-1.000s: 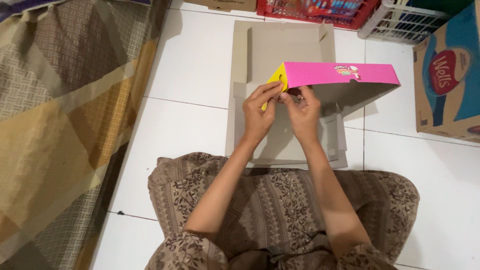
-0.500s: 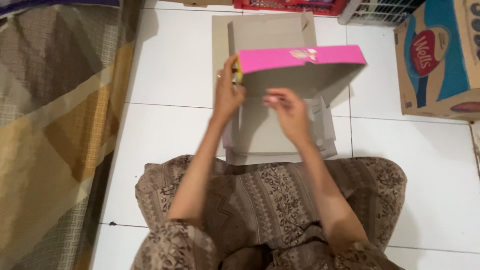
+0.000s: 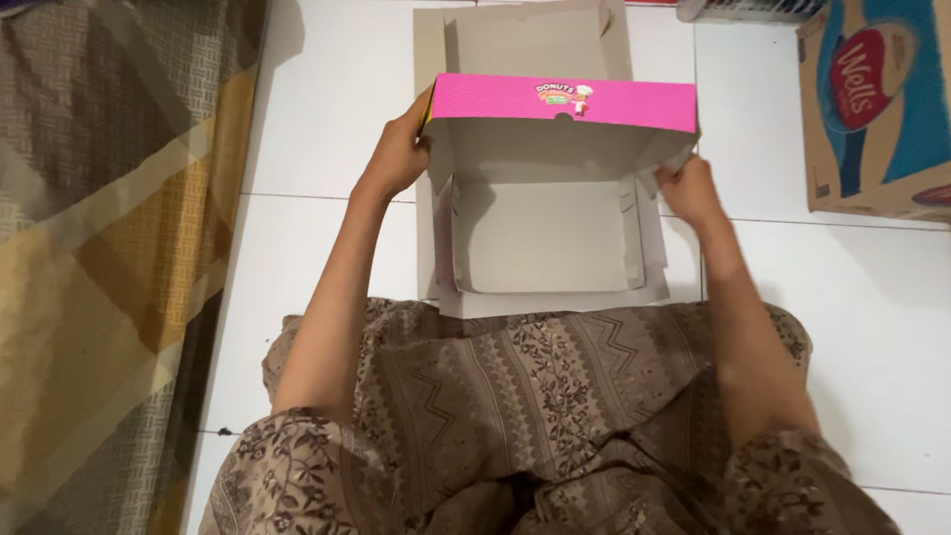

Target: The person folds a cardboard sheet by hand and assembles it into a box by tucking in the flaps and attaching a printed lid cover.

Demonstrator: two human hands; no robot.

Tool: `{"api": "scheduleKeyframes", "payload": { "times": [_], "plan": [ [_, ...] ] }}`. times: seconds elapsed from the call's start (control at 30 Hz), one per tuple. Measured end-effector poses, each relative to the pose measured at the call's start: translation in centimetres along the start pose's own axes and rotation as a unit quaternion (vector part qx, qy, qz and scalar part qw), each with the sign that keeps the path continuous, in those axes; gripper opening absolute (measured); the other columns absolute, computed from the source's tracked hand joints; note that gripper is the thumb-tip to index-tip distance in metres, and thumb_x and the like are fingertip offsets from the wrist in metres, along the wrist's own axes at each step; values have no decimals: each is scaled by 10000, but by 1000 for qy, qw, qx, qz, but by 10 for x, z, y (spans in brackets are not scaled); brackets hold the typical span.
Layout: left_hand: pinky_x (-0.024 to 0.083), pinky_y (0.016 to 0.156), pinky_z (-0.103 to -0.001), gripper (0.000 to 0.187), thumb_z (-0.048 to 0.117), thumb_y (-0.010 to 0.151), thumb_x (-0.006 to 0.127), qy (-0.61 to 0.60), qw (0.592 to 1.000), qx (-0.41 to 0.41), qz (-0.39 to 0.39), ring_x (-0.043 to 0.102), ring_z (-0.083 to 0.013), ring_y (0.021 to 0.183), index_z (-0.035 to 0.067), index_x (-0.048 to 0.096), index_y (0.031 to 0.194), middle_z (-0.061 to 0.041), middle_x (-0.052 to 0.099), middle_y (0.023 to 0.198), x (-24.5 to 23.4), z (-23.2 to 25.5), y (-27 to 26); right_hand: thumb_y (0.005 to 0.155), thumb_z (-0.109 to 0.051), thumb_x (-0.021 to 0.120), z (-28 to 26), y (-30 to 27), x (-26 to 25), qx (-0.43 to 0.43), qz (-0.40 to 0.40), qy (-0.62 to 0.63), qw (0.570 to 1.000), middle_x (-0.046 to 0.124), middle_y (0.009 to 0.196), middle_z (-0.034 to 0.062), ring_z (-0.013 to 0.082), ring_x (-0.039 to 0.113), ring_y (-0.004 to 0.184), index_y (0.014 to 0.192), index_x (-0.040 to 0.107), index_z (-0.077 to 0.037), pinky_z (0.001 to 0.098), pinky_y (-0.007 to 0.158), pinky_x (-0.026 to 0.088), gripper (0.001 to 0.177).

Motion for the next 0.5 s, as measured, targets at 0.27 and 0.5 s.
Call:
{"api": "scheduleKeyframes", "payload": {
  "times": [0.27, 0.5],
  "plan": [
    [429, 1110, -463, 881, -181, 728, 655, 72, 988, -23, -137, 447, -340, 1412, 170, 435, 1505, -123, 491, 1555, 43, -15, -74, 945, -131, 704, -14, -55, 20, -21, -65, 29, 997, 689, 1239, 206, 306, 663, 1076, 1409, 540, -9, 443, 938, 501, 507],
    [586, 755, -334, 537, 337, 1021, 507, -205, 946, -248, -44, 696, -217, 883, 148, 531, 1523, -139, 724, 1219, 90, -82, -152, 812, -14, 470, 14, -101, 21, 102, -140, 295, 940, 652, 1314, 210, 242, 674, 1056, 1542, 475, -61, 446, 925, 568, 732]
  ]
}}
Point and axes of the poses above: each hand's wrist, its own y-axis towards the middle knuckle, its own x-axis out of the palm, z = x × y, the point moved 7 cm from there along y, towards the middle knuckle
